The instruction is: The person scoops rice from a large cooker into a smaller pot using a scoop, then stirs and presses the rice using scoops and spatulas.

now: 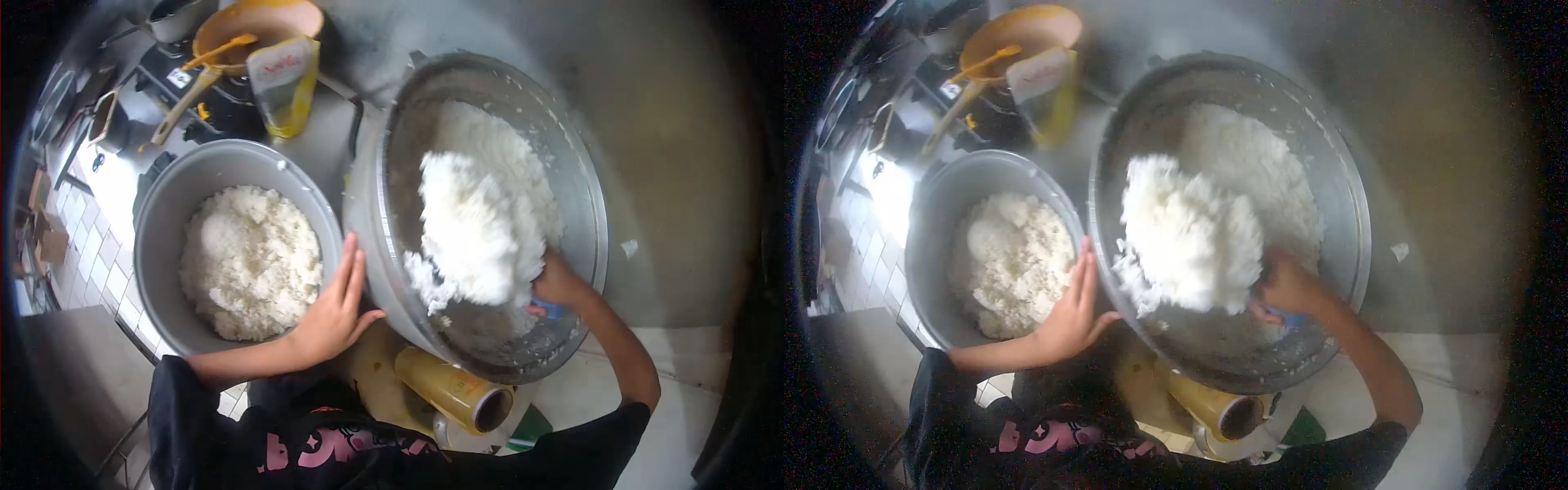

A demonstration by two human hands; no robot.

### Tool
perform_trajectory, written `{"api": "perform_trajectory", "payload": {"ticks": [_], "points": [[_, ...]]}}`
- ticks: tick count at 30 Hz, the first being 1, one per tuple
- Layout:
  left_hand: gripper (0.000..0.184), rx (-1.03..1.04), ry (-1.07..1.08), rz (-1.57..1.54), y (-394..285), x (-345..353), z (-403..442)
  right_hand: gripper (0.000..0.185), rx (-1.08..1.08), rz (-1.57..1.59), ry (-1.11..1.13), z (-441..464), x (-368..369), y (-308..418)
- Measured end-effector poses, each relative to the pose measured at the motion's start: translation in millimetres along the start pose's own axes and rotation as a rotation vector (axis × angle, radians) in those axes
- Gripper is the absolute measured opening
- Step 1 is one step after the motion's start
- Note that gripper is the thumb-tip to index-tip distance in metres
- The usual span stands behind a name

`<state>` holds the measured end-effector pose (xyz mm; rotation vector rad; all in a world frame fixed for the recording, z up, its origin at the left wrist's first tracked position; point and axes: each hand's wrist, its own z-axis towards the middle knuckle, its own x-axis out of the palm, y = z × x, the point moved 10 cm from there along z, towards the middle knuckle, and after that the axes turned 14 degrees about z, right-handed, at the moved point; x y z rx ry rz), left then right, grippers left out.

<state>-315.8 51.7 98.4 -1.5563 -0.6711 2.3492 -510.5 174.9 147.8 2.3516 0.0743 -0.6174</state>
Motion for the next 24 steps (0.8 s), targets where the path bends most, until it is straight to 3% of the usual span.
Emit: {"api": "perform_trajectory", "payload": {"ticks": [1, 4, 9, 13, 16, 18, 20, 22, 23, 24], "points": [[0.082, -0.011, -0.012, 0.019, -1.2, -2.3, -2.2, 0.009, -0.048, 0.191, 0.117, -5.7, 10.2, 32.7], [0.079, -0.084, 0.051, -0.125, -2.0, 5.2, -9.1, 0.009, -0.267, 0.202, 0.087, -16.4, 25.1, 131.4], [0.075, 0.012, 0.053, 0.021, -12.6, 12.9, -19.5, 0.015, -0.722, -0.071, -0.043, -25.7, 87.8, 226.4], [0.076, 0.046, 0.114, 0.230, -14.7, 26.8, -23.6, 0.027, -0.935, -0.229, -0.148, -39.6, 127.1, 257.8], [0.075, 0.018, 0.117, 0.276, -17.8, 14.7, -28.3, 0.037, -1.011, -0.313, -0.250, -55.1, 138.3, 268.6], [0.060, 0.040, 0.003, 0.563, -26.5, -16.7, -31.9, 0.044, -1.028, -0.384, -0.324, -65.6, 140.0, 272.9], [0.063, 0.052, 0.066, 0.593, -33.4, -27.9, -55.4, 0.050, -0.987, -0.489, -0.364, -73.0, 149.7, 272.5], [0.057, 0.300, 0.251, 0.543, -50.6, -34.8, -94.3, 0.051, -0.864, -0.624, -0.323, -76.3, 170.0, 266.6], [0.057, 0.307, 0.254, 0.547, -42.8, -50.9, -105.4, 0.048, -0.811, -0.681, -0.296, -79.2, 181.0, 264.3], [0.052, 0.365, 0.358, 0.232, -39.6, -63.1, -120.0, 0.046, -0.760, -0.738, -0.268, -82.3, 191.9, 261.8]]}}
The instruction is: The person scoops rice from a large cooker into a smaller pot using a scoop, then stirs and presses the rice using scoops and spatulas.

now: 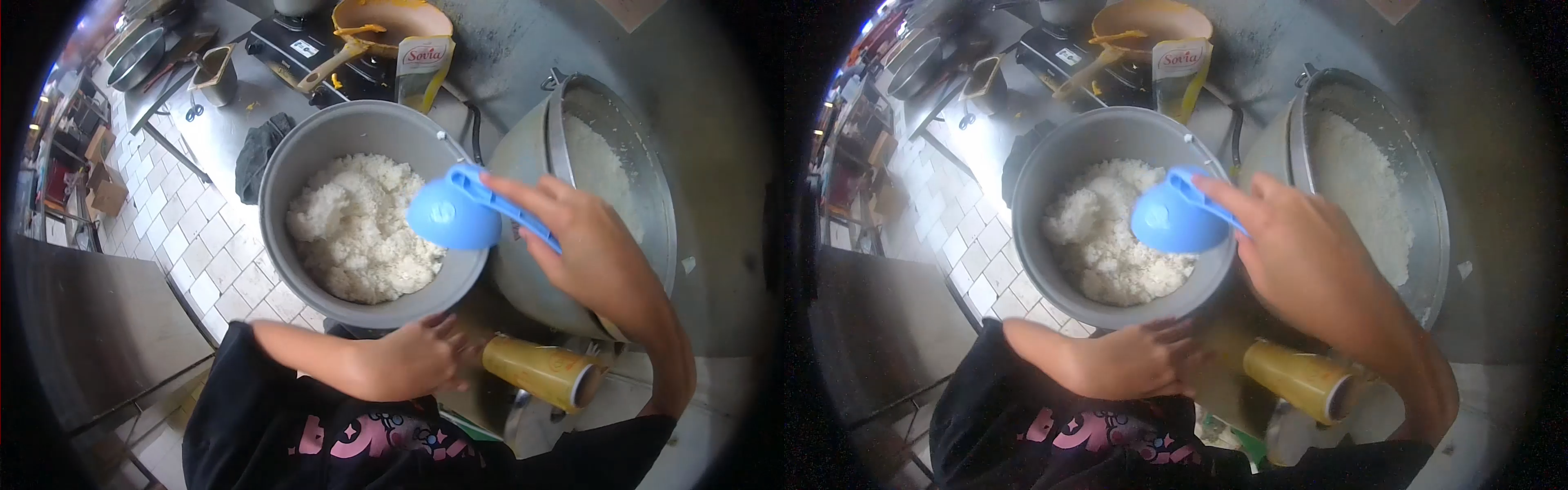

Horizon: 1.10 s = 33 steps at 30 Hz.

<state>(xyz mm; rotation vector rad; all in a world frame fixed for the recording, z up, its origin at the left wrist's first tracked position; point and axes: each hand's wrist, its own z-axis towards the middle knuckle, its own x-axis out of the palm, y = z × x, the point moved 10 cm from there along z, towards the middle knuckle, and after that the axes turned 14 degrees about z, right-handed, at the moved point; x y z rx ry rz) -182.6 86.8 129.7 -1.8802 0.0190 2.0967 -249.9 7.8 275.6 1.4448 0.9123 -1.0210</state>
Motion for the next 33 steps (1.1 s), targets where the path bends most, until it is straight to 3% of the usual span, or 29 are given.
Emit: {"api": "perform_trajectory", "payload": {"ticks": [1, 3, 4, 6, 7, 8, 9, 10, 11, 12, 13, 14, 16, 18, 20, 23, 25, 26, 31, 33], "points": [[0.046, 0.116, 0.039, -0.312, 0.2, -10.4, -19.3, 0.044, 0.063, -0.008, 0.052, 0.8, 12.0, -5.8], [0.027, -0.088, 0.227, -0.496, 48.0, -14.7, -53.6, 0.041, 0.141, -0.001, 0.089, 5.9, 18.0, -1.9], [0.016, -0.257, -0.080, -0.616, 86.8, -32.6, -73.0, 0.040, 0.180, 0.002, 0.107, 8.8, 20.9, 1.0], [0.012, -0.824, -0.580, -0.456, 160.1, -49.5, -135.7, 0.028, 0.052, -0.100, 0.110, 28.7, 21.8, 26.0], [0.012, -0.901, -0.772, 0.005, 176.9, -60.0, -162.0, 0.023, -0.026, -0.104, 0.128, 39.9, 25.5, 40.0], [0.015, -0.995, -0.835, 0.159, 191.8, -57.9, -181.6, 0.018, -0.140, -0.013, 0.061, 59.8, 42.0, 48.7], [0.025, -1.096, -0.983, -0.158, 216.2, -34.9, -202.5, 0.014, -0.259, 0.069, 0.002, 77.9, 58.4, 57.0], [0.025, -1.090, -0.976, -0.168, 224.7, -24.5, -201.9, 0.010, -0.312, 0.125, -0.047, 99.8, 118.9, 46.1], [0.031, -1.123, -1.008, -0.387, 238.0, -4.2, -204.6, 0.009, -0.367, 0.179, -0.093, 121.2, 179.5, 35.0], [0.036, -1.148, -1.034, -0.608, 249.5, 19.0, -206.2, 0.010, -0.099, 0.252, 0.047, 147.3, 249.6, 10.5], [0.042, -1.039, -0.833, -0.221, 248.3, 17.4, -194.1, 0.010, -0.049, 0.271, 0.067, 153.6, 264.8, 3.0], [0.044, -1.039, -0.873, -0.388, 248.4, 15.8, -192.0, 0.010, -0.008, 0.289, 0.088, 160.3, 270.8, -2.1], [0.048, -1.026, -0.796, -0.216, 243.8, -0.3, -184.3, 0.018, 0.037, 0.317, 0.150, 156.8, 243.3, -25.0], [0.049, -1.032, -0.787, -0.324, 246.8, 1.9, -183.0, 0.030, 0.176, 0.359, 0.096, 142.0, 168.6, -38.3], [0.050, -1.046, -0.780, -0.430, 249.2, 9.8, -183.2, 0.035, 0.287, 0.190, -0.031, 131.4, 105.4, -49.5], [0.053, -1.019, -0.841, -0.366, 249.3, 4.3, -184.6, 0.035, 0.368, 0.161, 0.013, 133.1, 126.4, -59.4], [0.054, -1.017, -0.818, -0.335, 248.9, 3.0, -183.3, 0.036, 0.288, -0.002, 0.019, 153.2, 265.3, -112.2], [0.054, -1.011, -0.821, -0.338, 248.2, 2.5, -182.8, 0.036, 0.348, -0.014, -0.007, 153.4, 274.4, -111.7], [0.053, -1.010, -0.815, -0.368, 250.4, 3.7, -184.3, 0.047, 0.426, 0.161, 0.048, 127.2, 196.5, -109.2], [0.052, -1.012, -0.819, -0.370, 250.9, 1.6, -183.3, 0.053, 0.264, -0.027, -0.140, 106.0, 140.6, -78.3]]}}
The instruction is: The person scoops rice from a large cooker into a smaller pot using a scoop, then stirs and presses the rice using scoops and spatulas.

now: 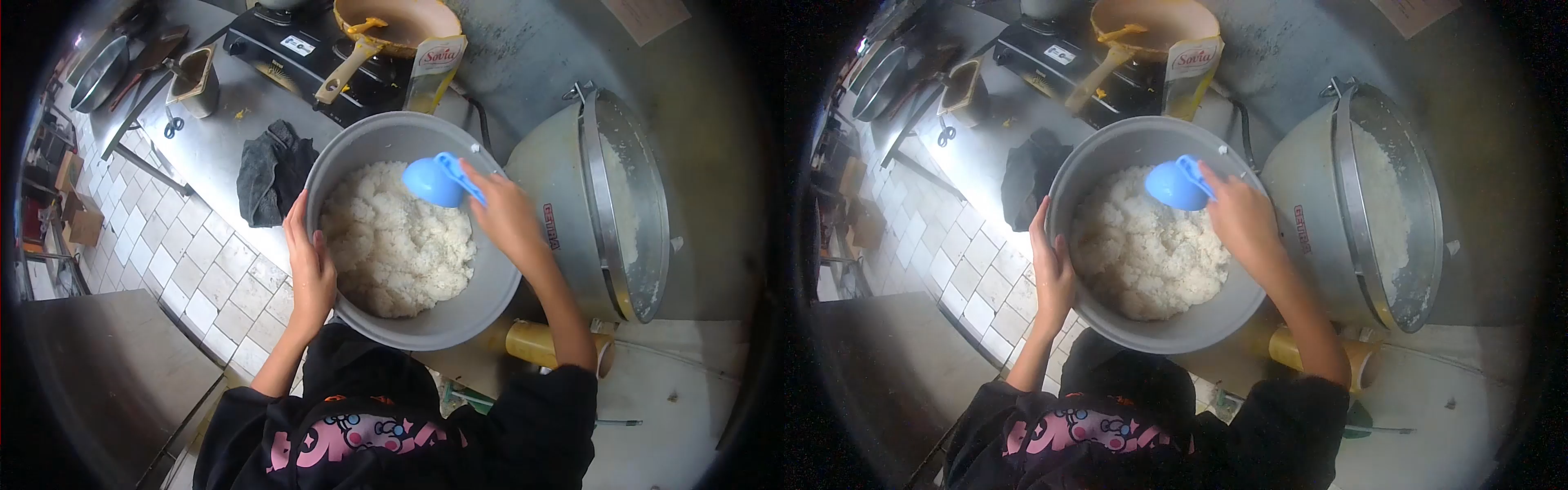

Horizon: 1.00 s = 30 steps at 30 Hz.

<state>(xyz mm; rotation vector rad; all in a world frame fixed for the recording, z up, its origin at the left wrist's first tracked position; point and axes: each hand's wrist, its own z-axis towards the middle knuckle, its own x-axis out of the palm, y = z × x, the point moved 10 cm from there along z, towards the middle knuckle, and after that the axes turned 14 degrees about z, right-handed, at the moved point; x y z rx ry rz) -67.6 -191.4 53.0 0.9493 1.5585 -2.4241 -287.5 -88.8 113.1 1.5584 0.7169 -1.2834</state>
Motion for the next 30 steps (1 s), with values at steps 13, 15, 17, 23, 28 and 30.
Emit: {"api": "perform_trajectory", "payload": {"ticks": [13, 15, 17, 23, 28, 30], "points": [[0.051, -0.008, 0.007, -0.005, 1.5, -0.3, 1.3, 0.051, 0.095, 0.282, 0.124, -34.8, -22.5, 26.5], [0.051, -0.015, 0.003, 0.000, 3.5, 0.7, 0.6, 0.047, 0.132, 0.240, 0.130, -20.8, -21.7, 36.5], [0.050, -0.017, 0.003, 0.005, 5.5, 1.7, 1.6, 0.049, -0.039, 0.298, 0.275, -10.7, 55.3, 53.4], [0.043, -0.060, 0.042, -0.004, 9.9, 2.2, -0.4, 0.055, -0.296, 0.174, 0.438, -52.6, 108.3, 93.5], [0.043, -0.051, 0.046, 0.020, 8.9, 3.9, 1.2, 0.047, -0.052, -0.005, 0.745, -64.1, 83.1, 37.3], [0.044, -0.044, 0.047, 0.022, 8.9, 4.4, 1.4, 0.046, -0.001, -0.085, 0.639, -45.7, 41.4, 31.5]]}}
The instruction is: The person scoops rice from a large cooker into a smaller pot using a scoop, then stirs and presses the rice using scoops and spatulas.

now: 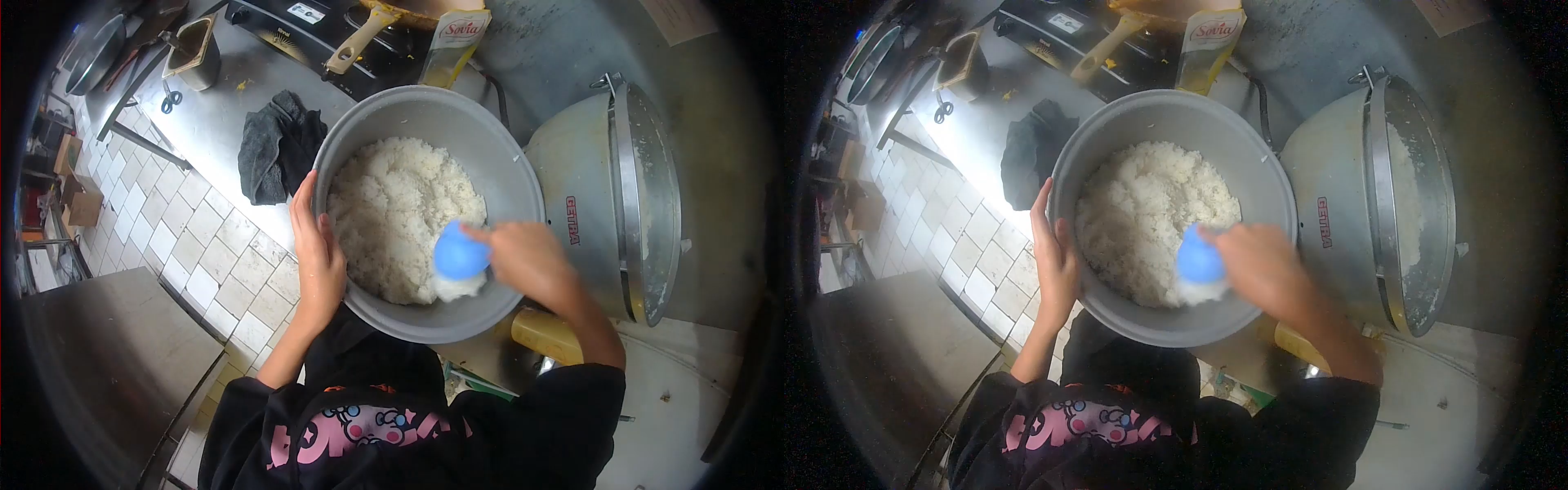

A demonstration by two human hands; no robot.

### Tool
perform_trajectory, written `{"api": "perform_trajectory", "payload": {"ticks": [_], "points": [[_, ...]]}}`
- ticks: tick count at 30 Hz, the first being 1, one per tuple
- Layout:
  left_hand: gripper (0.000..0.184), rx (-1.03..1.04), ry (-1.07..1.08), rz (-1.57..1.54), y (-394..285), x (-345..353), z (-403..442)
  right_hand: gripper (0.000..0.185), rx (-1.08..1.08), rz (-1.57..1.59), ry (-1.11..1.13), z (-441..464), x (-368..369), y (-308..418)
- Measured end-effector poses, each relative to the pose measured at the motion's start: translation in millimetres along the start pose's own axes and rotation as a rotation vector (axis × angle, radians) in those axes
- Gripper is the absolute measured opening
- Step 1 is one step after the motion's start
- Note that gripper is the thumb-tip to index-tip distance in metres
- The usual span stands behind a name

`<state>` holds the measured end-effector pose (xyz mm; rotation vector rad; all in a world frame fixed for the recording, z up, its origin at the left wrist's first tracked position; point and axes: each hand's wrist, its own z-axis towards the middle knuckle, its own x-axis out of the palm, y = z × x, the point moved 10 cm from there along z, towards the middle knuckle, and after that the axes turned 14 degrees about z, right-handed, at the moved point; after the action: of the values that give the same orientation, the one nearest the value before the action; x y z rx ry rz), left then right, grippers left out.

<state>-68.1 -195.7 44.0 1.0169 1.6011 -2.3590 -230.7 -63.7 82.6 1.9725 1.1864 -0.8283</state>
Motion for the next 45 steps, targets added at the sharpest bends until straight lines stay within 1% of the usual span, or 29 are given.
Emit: {"api": "perform_trajectory", "payload": {"ticks": [1, 2, 4, 6, 9, 10, 11, 13, 14, 16, 17, 19, 20, 22, 24, 26, 27, 28, 30, 32, 33, 34, 35, 37, 39, 41, 42, 44, 45], "points": [[0.045, 0.005, 0.002, 0.004, 0.1, 0.3, -0.5, 0.045, 0.075, -0.056, -0.102, -1.4, -19.6, -8.0], [0.045, 0.006, 0.006, 0.005, 0.2, 0.8, -0.8, 0.045, 0.077, -0.053, -0.102, 3.7, -20.9, -10.1], [0.046, 0.003, -0.011, 0.012, -0.1, 0.2, -0.7, 0.044, 0.064, 0.072, -0.236, 16.6, -30.5, -12.3], [0.046, 0.005, -0.014, 0.008, -1.6, -0.4, -0.3, 0.043, 0.031, 0.196, -0.262, 69.2, 21.1, -18.2], [0.045, 0.010, -0.023, 0.013, -2.5, -0.5, -2.2, 0.043, 0.038, 0.210, -0.226, 80.8, 41.9, -17.7], [0.046, 0.016, -0.028, 0.018, -3.8, -2.0, -3.0, 0.043, 0.032, 0.337, -0.223, 65.3, 25.3, -19.7], [0.047, 0.025, -0.040, 0.020, -5.5, -2.8, -1.5, 0.043, 0.035, 0.338, -0.229, 48.3, 2.6, -16.6], [0.047, 0.024, -0.045, 0.019, -4.9, -1.7, -1.2, 0.042, 0.185, 0.315, -0.354, 19.5, -39.7, -24.7], [0.047, 0.023, -0.047, 0.020, -4.5, -1.4, -1.3, 0.042, 0.183, 0.314, -0.357, 24.2, -35.6, -26.9], [0.048, 0.035, -0.051, 0.033, -6.5, -2.1, -1.1, 0.043, 0.093, 0.367, -0.502, 45.4, -23.5, -31.5], [0.048, 0.042, -0.055, 0.044, -7.7, -2.6, -1.4, 0.043, 0.091, 0.368, -0.509, 72.8, 2.3, -36.2], [0.047, 0.043, -0.053, 0.035, -6.5, -1.8, -2.7, 0.043, 0.298, 0.209, -0.622, 118.6, 43.2, -57.0], [0.047, 0.038, -0.054, 0.023, -5.2, -2.1, -2.5, 0.043, 0.293, 0.210, -0.628, 114.2, 32.8, -61.0], [0.047, 0.034, -0.053, 0.014, -4.8, -2.9, -4.2, 0.046, 0.108, 0.452, -0.386, 96.4, 16.7, -59.3], [0.046, 0.030, -0.056, -0.005, -5.9, -1.8, -1.9, 0.048, 0.198, 0.219, -0.388, 34.8, -30.6, -42.4], [0.046, 0.035, -0.048, 0.025, -6.9, -2.3, -1.8, 0.050, 0.245, 0.146, -0.635, -17.6, -65.6, -38.9], [0.046, 0.034, -0.045, 0.025, -6.4, -2.1, -2.6, 0.050, 0.248, 0.148, -0.633, -18.9, -59.6, -46.8], [0.046, 0.029, -0.046, 0.028, -5.8, -2.0, -2.8, 0.050, 0.347, 0.069, -0.641, -20.9, -50.8, -62.0], [0.046, 0.035, -0.036, 0.028, -7.5, -2.1, -3.7, 0.050, 0.460, -0.006, -0.650, -33.9, -40.5, -74.8], [0.047, 0.050, -0.051, 0.046, -12.0, -4.0, -2.2, 0.048, 0.340, 0.093, -0.430, -35.5, -17.6, -64.0], [0.047, 0.060, -0.044, 0.045, -13.3, -3.3, -3.0, 0.048, 0.350, 0.100, -0.435, -45.9, -14.1, -61.7], [0.047, 0.062, -0.048, 0.061, -13.9, -2.6, -2.8, 0.047, 0.298, 0.117, -0.337, -50.1, -2.7, -53.7], [0.047, 0.058, -0.053, 0.077, -13.7, -1.6, -3.4, 0.046, 0.243, 0.131, -0.235, -50.6, 8.5, -46.7], [0.048, 0.063, -0.045, 0.083, -14.2, 0.7, -4.1, 0.042, 0.149, 0.109, -0.391, -24.9, 30.1, -53.7], [0.047, 0.071, -0.049, 0.112, -15.7, -0.2, -4.5, 0.038, 0.184, 0.213, -0.467, 10.0, 24.6, -49.4], [0.047, 0.081, -0.023, 0.111, -16.5, 0.5, -8.1, 0.031, 0.179, 0.108, -0.581, 66.5, 42.5, -62.5], [0.048, 0.073, -0.015, 0.084, -14.7, 1.0, -7.5, 0.031, 0.185, 0.118, -0.589, 68.9, 30.7, -70.2], [0.048, 0.050, -0.009, 0.059, -11.5, 1.9, -7.0, 0.023, 0.071, 0.224, -0.466, 64.8, 11.4, -70.5], [0.048, 0.050, -0.009, 0.070, -11.9, 1.1, -7.5, 0.023, 0.073, 0.229, -0.455, 44.8, -1.9, -68.1]]}}
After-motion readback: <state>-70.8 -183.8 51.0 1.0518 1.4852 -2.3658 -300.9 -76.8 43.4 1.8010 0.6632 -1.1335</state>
